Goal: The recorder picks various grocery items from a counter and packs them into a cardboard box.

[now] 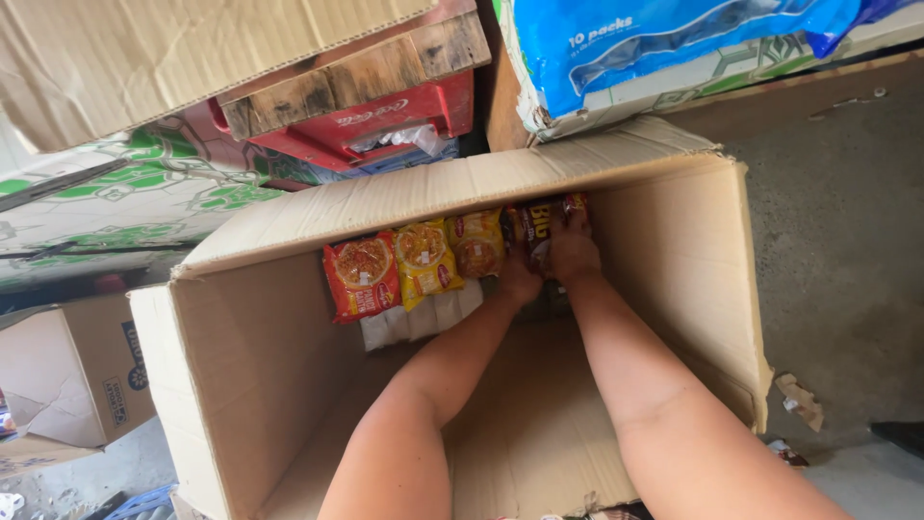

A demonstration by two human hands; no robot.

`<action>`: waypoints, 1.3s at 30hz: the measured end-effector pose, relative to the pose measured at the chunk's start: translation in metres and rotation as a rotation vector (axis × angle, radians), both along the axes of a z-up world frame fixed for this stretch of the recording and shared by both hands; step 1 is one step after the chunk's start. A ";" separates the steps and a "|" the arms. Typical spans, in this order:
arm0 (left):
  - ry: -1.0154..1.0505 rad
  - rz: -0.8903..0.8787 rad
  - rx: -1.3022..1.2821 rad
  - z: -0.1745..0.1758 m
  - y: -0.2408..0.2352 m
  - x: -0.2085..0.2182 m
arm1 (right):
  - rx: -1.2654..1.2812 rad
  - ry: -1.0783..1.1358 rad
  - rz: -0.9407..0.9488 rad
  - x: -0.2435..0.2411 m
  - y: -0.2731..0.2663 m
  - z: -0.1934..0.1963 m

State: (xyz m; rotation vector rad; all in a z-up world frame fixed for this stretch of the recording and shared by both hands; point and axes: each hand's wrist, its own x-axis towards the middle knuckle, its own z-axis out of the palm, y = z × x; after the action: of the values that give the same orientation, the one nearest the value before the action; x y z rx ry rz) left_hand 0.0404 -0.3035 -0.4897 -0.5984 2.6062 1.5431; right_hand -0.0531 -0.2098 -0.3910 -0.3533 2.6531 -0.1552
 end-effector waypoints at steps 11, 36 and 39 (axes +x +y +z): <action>-0.253 -0.420 -0.085 0.049 -0.032 -0.031 | 0.059 -0.168 -0.021 -0.021 -0.001 -0.011; -0.113 -0.754 -0.442 0.345 -0.042 0.030 | 0.007 -0.068 0.864 0.019 -0.033 0.323; -0.010 -0.493 -0.248 0.420 -0.011 0.068 | -0.241 0.084 0.858 0.036 0.044 0.362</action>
State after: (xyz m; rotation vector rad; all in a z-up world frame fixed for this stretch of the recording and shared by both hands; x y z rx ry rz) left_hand 0.1087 -0.3143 -0.0696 0.0382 2.6766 1.0754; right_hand -0.0172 -0.1662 -0.0285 -1.5416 2.3175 -0.1792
